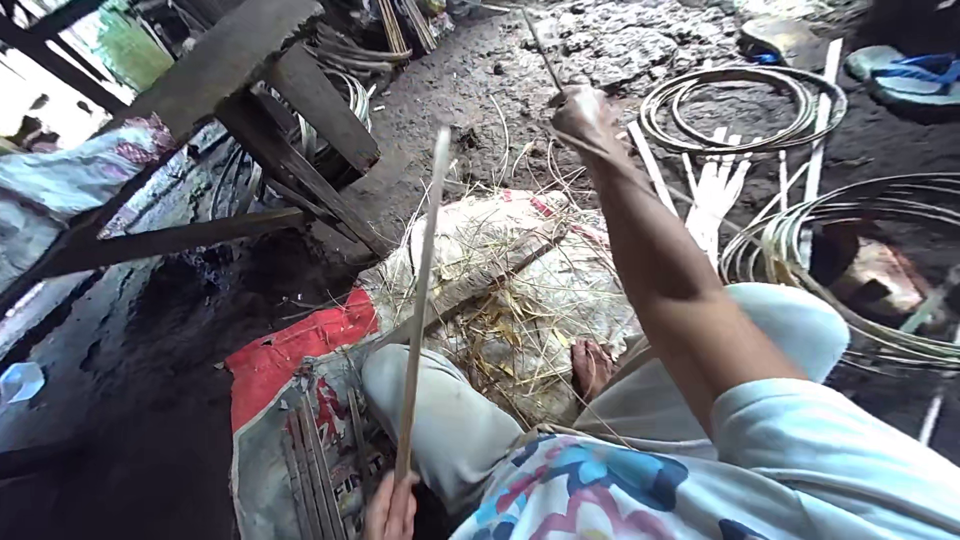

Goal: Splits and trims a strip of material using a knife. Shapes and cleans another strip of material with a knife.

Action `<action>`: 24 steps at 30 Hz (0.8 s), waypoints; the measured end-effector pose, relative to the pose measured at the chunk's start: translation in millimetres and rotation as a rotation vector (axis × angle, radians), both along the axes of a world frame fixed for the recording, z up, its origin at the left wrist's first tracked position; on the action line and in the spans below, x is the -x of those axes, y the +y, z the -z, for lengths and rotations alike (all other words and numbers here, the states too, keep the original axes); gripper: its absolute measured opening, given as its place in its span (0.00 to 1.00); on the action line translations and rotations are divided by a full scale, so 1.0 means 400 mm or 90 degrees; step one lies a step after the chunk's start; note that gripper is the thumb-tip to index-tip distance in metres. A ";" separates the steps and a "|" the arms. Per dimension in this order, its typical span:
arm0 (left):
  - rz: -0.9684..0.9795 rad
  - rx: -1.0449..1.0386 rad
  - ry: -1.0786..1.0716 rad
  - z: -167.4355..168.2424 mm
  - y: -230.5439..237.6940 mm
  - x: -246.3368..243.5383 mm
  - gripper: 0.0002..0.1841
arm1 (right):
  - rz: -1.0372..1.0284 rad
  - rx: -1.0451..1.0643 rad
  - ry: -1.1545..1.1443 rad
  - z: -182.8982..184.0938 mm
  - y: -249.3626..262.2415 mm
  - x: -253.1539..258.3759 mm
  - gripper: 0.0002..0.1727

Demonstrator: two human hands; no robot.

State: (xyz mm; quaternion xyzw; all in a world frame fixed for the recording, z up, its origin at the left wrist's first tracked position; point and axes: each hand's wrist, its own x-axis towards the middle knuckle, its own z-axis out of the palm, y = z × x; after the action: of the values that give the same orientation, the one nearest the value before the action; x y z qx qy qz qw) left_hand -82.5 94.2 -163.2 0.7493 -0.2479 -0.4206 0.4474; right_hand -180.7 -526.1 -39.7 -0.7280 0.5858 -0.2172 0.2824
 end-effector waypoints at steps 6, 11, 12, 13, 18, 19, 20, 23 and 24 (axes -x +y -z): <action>0.018 0.060 0.117 0.054 -0.203 0.070 0.13 | -0.182 -0.271 -0.370 0.123 0.292 -0.067 0.25; 0.160 -0.023 0.075 0.051 -0.275 0.058 0.19 | -0.265 -0.328 -0.510 0.173 0.350 -0.087 0.11; 0.159 0.004 0.071 0.039 -0.326 0.053 0.20 | -0.279 -0.329 -0.512 0.168 0.362 -0.091 0.11; 0.143 0.049 0.061 0.025 -0.389 0.046 0.20 | -0.296 -0.316 -0.502 0.162 0.375 -0.097 0.11; -0.039 0.173 0.021 -0.033 -0.686 -0.028 0.15 | -0.332 -0.022 -0.245 0.163 0.470 -0.091 0.19; -0.042 0.167 0.002 -0.044 -0.721 -0.039 0.15 | -0.317 0.054 -0.202 0.196 0.507 -0.077 0.17; -0.038 0.165 -0.029 -0.053 -0.749 -0.046 0.15 | -0.297 0.114 -0.157 0.240 0.532 -0.071 0.15; -0.032 0.139 -0.153 -0.066 -0.795 -0.051 0.13 | -0.280 0.204 -0.054 0.270 0.564 -0.083 0.09; -0.032 0.127 -0.188 -0.066 -0.803 -0.049 0.13 | -0.275 0.223 -0.029 0.272 0.564 -0.087 0.07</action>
State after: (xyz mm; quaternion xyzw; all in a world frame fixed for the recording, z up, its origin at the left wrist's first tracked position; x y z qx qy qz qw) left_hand -63.1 -227.1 -136.7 0.7611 -0.3324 -0.2677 0.4885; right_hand -145.8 -300.6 -148.6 -0.8685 0.3644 -0.2661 0.2053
